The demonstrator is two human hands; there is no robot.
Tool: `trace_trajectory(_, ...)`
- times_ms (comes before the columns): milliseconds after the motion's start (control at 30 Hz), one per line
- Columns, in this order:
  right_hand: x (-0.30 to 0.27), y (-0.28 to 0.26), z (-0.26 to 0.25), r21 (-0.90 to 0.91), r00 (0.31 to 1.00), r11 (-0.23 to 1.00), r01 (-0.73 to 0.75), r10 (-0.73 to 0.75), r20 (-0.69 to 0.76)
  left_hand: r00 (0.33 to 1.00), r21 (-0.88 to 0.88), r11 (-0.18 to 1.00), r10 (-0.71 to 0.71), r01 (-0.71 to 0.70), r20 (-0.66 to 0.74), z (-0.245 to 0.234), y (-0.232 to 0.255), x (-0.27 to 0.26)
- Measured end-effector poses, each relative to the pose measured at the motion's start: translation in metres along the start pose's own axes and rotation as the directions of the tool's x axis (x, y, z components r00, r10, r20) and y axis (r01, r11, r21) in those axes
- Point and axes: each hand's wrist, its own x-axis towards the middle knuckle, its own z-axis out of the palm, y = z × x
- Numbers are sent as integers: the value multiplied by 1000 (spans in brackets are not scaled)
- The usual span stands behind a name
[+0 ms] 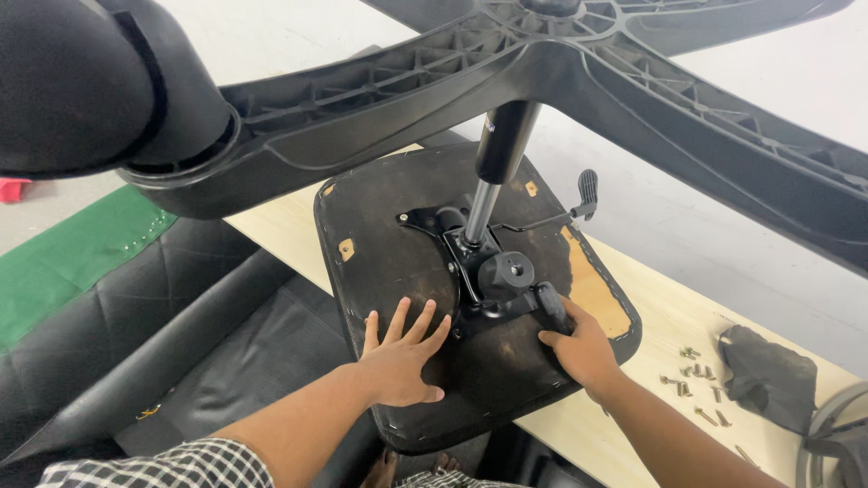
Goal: The person attaches the base of an office chair to the seat using a screwdriver and screws. They align the metal bracket with the seat, insert screws, and tighten them to secure the base.
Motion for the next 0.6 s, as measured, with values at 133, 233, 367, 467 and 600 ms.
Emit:
trace_trajectory(133,1,1,0,-4,1000,1000,18,-18,1,1000,3,1000,3,-3,10,0,0,0)
trace_trajectory(233,3,3,0,-5,1000,1000,23,-23,1,1000,17,1000,5,-5,3,1,1,0)
trace_trajectory(367,4,7,1,-1,999,999,51,-51,4,1000,36,999,4,-3,-15,4,1,0)
trace_trajectory(467,4,7,1,3,999,999,47,-47,9,1000,40,999,2,-2,-14,4,2,0)
trace_trajectory(600,3,5,1,-20,1000,1000,15,-15,6,1000,57,998,-5,6,-7,3,3,0)
